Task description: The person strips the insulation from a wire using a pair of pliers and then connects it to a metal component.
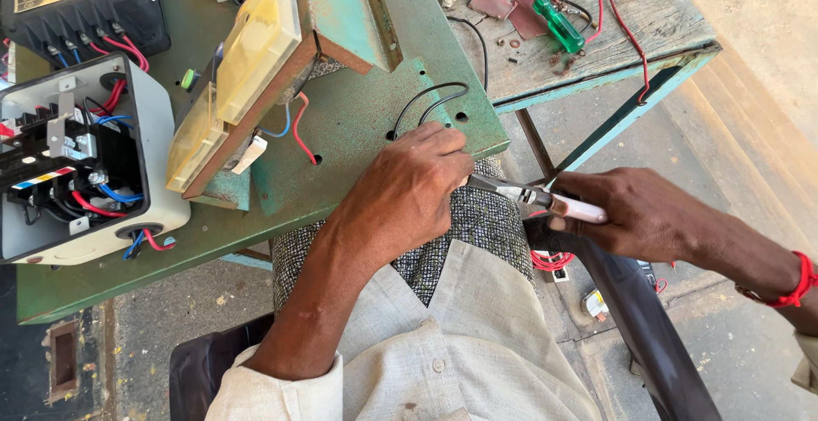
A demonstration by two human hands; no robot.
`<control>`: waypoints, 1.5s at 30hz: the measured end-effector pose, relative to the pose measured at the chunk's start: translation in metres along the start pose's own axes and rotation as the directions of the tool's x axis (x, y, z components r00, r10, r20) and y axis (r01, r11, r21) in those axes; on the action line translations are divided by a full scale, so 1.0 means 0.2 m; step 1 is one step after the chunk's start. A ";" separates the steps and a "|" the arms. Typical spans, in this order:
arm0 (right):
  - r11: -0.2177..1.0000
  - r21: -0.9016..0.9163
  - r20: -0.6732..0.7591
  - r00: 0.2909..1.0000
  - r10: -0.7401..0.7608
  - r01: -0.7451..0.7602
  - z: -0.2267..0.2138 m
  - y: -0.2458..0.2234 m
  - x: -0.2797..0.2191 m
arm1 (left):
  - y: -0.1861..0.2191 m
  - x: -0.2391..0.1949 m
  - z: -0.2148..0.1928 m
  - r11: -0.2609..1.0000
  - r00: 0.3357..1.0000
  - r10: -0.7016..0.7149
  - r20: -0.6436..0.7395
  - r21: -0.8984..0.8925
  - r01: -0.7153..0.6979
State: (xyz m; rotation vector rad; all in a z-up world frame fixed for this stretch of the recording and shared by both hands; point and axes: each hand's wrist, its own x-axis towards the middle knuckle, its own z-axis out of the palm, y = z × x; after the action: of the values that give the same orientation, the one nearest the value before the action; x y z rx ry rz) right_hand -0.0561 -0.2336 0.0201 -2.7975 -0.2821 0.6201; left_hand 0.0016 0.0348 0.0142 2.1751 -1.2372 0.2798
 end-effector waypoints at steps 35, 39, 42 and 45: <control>0.949 0.315 0.021 0.999 -0.044 0.035 -0.01 0.12 0.01 | 0.00 -0.03 -0.06 1.000 0.985 0.002 -0.174 0.030 0.003; 0.722 0.686 -0.155 0.987 0.029 0.087 -0.04 0.20 0.13 | 0.01 -0.03 -0.04 0.998 0.967 -0.023 -0.253 0.056 0.038; 0.838 0.524 -0.229 0.923 0.309 -0.151 -0.11 0.19 0.29 | 0.03 -0.02 -0.01 0.997 0.941 0.029 -0.337 0.074 -0.004; 0.974 0.211 -0.454 0.875 0.168 -0.078 -0.16 0.18 0.48 | 0.07 -0.02 0.00 0.990 0.915 0.044 -0.401 0.141 0.015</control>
State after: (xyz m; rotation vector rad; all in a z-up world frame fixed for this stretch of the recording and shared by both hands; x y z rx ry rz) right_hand 0.0474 -0.2505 0.0017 -2.6857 0.0536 -0.0260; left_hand -0.0115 0.0327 0.0189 2.0829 -1.0216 0.8027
